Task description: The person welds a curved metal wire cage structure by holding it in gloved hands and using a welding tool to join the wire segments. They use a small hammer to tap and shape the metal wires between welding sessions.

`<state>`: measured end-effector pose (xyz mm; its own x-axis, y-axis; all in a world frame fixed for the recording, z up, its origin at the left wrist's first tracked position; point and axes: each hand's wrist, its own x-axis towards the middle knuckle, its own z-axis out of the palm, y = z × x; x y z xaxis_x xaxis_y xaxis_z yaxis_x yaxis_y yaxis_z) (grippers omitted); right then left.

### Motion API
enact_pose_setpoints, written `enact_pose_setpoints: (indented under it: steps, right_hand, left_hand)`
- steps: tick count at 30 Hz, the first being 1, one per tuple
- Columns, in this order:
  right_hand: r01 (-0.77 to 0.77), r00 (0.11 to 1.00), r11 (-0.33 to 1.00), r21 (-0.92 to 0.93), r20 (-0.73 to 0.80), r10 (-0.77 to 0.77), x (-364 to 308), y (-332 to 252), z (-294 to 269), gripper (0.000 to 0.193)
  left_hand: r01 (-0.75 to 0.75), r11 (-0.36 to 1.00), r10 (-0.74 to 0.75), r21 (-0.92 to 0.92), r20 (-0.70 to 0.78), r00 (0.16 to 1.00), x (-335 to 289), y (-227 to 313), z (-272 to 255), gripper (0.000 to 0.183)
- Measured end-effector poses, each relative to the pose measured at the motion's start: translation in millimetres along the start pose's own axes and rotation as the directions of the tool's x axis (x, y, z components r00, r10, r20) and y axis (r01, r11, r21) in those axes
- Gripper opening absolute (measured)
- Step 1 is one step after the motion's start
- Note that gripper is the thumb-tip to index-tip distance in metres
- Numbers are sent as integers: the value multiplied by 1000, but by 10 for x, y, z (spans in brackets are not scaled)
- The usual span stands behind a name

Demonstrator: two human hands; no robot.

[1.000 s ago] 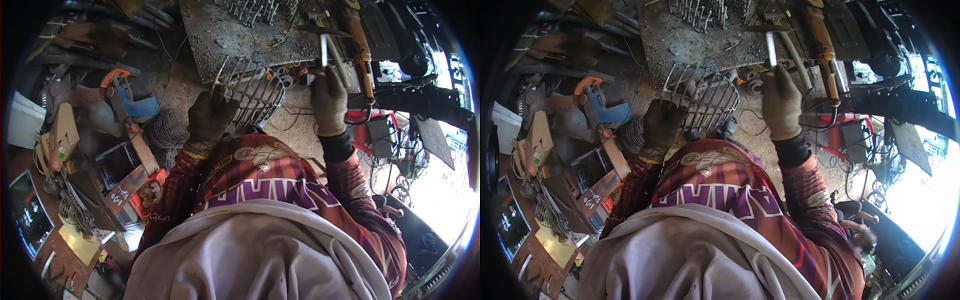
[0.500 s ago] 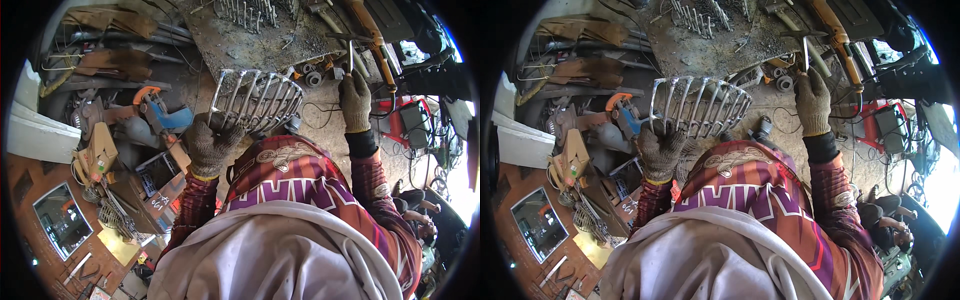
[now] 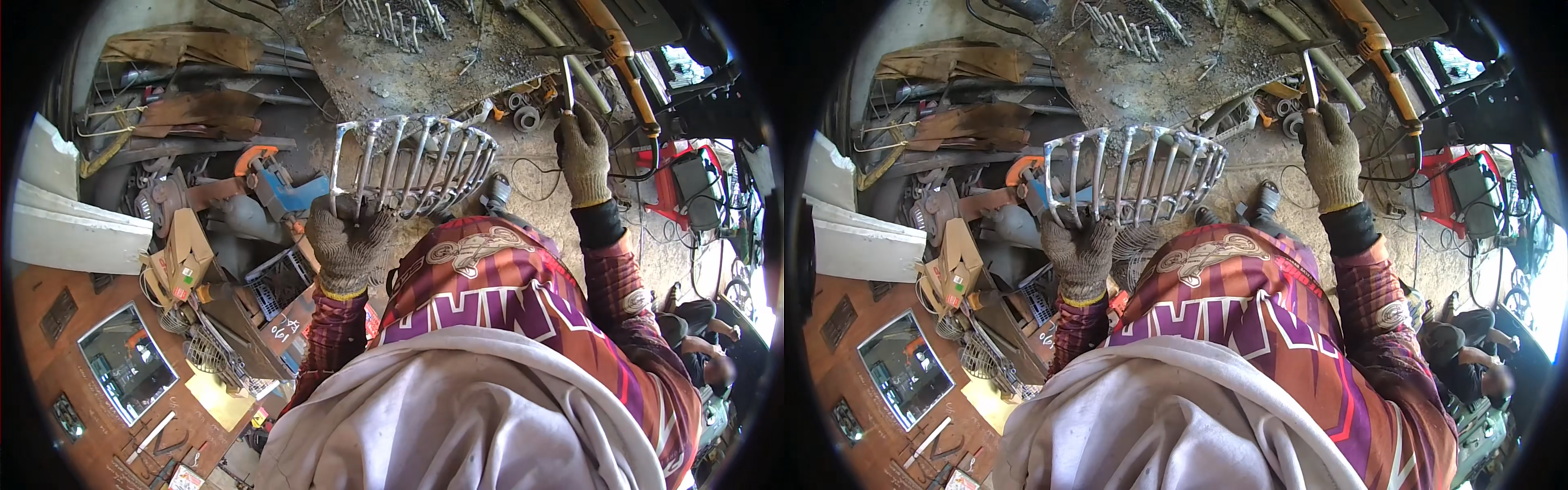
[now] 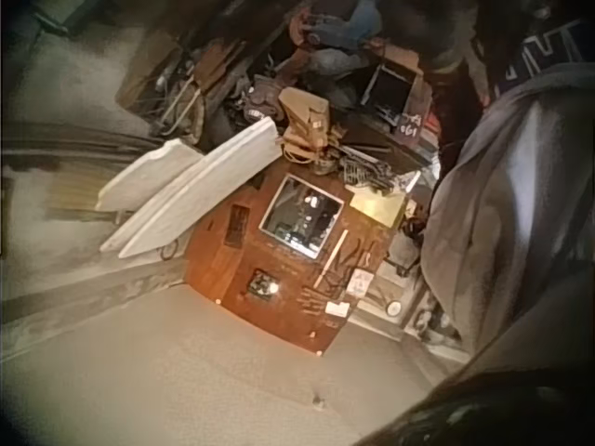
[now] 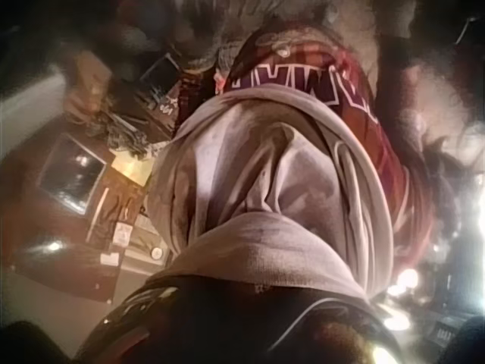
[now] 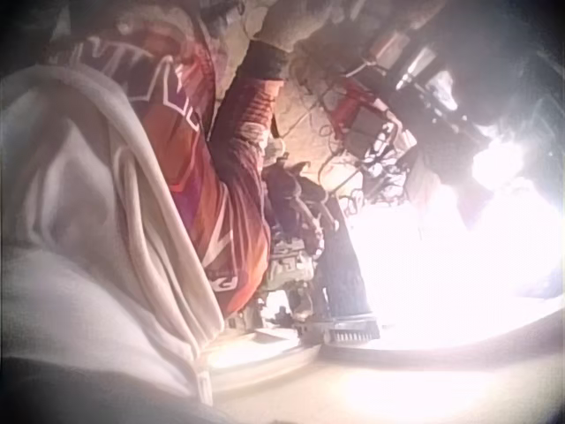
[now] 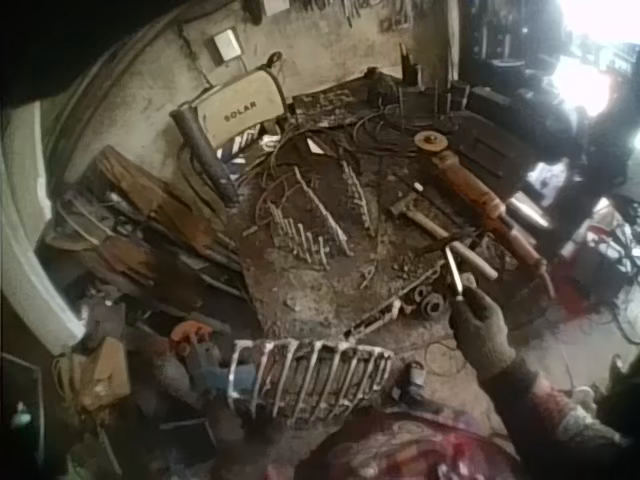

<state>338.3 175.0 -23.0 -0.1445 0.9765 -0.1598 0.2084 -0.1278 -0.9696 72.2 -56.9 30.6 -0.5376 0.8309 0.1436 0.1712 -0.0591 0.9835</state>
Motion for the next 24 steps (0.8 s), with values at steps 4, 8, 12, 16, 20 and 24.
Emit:
enact_pose_setpoints:
  steps: [4,8,12,16,20,24]
  right_hand:
    - [-29,999,998,-49,13,29,29,25,-8,29]
    - [-41,999,997,-67,26,43,17,17,-23,31]
    - [-2,1000,993,-115,12,3,65,101,-29,32]
    - [-16,1000,985,-172,18,19,61,66,-32,34]
    - [-13,1000,980,-196,19,17,68,80,-38,34]
    - [26,1000,967,-252,16,-23,75,98,-49,34]
  left_hand:
    - [177,726,-278,-665,-48,959,-13,-94,-28,26]
    - [63,987,-77,-148,-95,992,-9,-201,-123,53]
    - [97,942,-138,-320,-107,985,-31,-268,-122,56]
    - [108,889,-175,-445,-112,978,-2,-171,-101,15]
    - [121,614,-271,-780,-64,960,0,-156,-140,12]
    - [142,789,-265,-598,-124,956,2,-199,-203,15]
